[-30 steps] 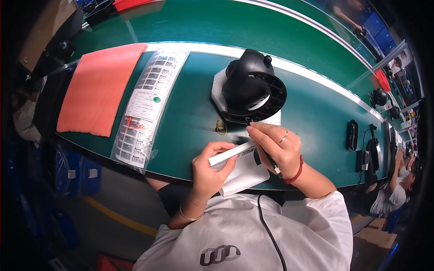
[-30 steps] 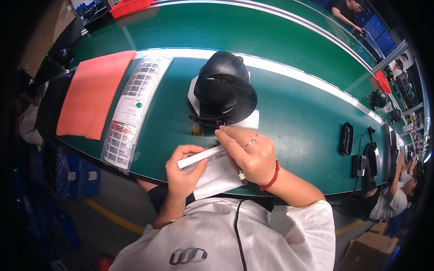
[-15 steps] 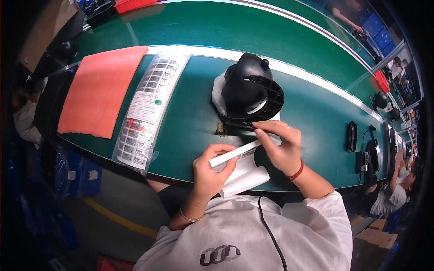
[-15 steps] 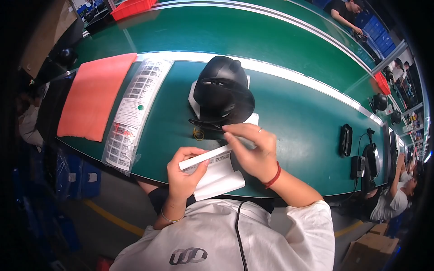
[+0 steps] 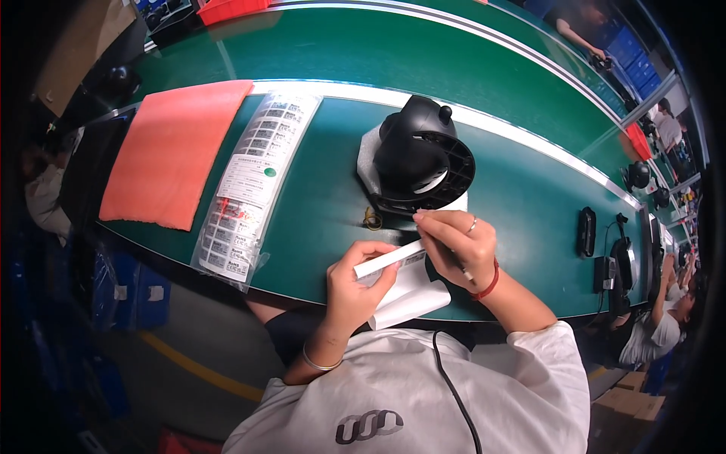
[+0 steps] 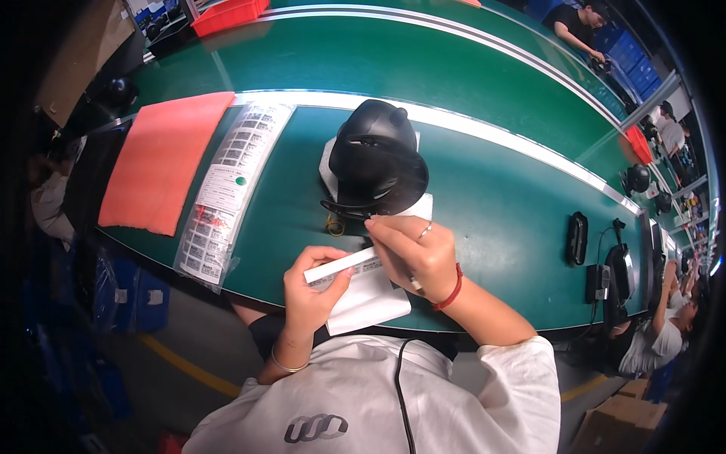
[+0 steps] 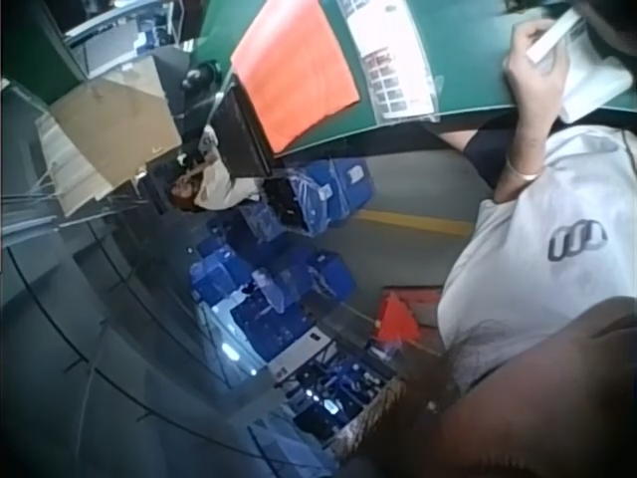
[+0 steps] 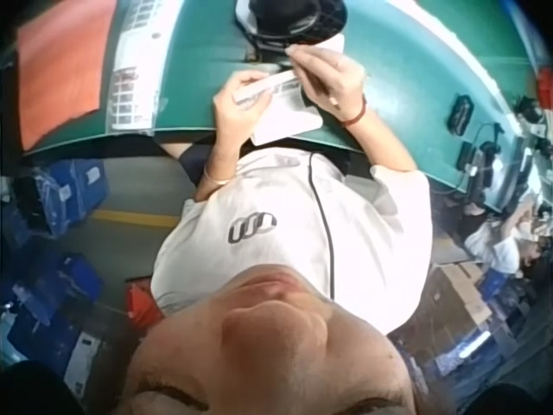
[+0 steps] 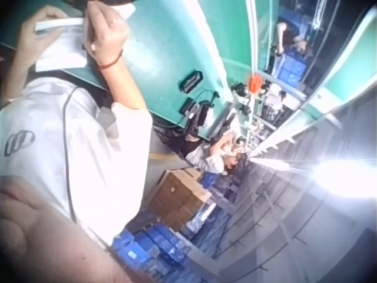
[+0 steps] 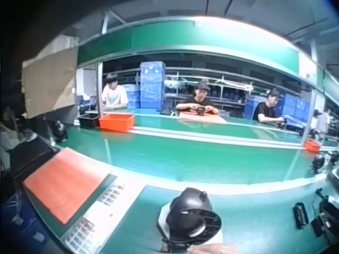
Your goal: Labeling and inspecting lamp components on an assembly line.
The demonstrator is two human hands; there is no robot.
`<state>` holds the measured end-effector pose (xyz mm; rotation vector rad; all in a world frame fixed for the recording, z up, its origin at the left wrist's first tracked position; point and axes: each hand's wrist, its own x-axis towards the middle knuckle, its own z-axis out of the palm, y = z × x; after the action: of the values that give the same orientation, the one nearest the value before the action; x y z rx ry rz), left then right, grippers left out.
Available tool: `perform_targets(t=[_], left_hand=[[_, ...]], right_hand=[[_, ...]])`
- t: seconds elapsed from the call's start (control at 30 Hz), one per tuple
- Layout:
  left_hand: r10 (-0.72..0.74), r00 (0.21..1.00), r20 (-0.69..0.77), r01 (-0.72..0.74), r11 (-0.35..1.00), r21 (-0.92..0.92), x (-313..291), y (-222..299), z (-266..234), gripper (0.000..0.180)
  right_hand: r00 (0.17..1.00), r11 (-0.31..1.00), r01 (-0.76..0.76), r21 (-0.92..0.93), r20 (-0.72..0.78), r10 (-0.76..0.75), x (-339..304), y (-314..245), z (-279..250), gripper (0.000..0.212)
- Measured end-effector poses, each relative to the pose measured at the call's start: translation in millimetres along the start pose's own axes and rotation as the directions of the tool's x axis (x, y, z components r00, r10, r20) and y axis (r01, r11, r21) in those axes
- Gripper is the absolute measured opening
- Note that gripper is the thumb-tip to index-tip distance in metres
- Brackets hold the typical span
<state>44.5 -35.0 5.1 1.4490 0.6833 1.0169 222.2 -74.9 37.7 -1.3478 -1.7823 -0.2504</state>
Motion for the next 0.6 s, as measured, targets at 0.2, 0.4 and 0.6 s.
perform_targets(t=[0.2, 0.4, 0.6], left_hand=[[0.020, 1.000, -0.021, -0.019, 1.000, 0.022, -2.4, -2.3, 0.7, 0.019], [0.055, 0.998, -0.028, -0.053, 0.995, 0.080, -4.0, -4.8, 0.6, 0.018], [0.075, 0.997, -0.022, -0.072, 0.992, 0.104, -2.1, -5.5, 4.0, 0.019]], right_hand=[[0.995, 0.995, 0.091, -0.039, 0.037, -0.090, -0.5, -3.8, 4.1, 0.032], [0.997, 0.997, 0.073, -0.033, 0.026, -0.072, 3.1, -10.9, 0.6, 0.029], [0.993, 0.987, -0.104, 0.122, -0.049, 0.111, 1.0, -12.0, -2.0, 0.026]])
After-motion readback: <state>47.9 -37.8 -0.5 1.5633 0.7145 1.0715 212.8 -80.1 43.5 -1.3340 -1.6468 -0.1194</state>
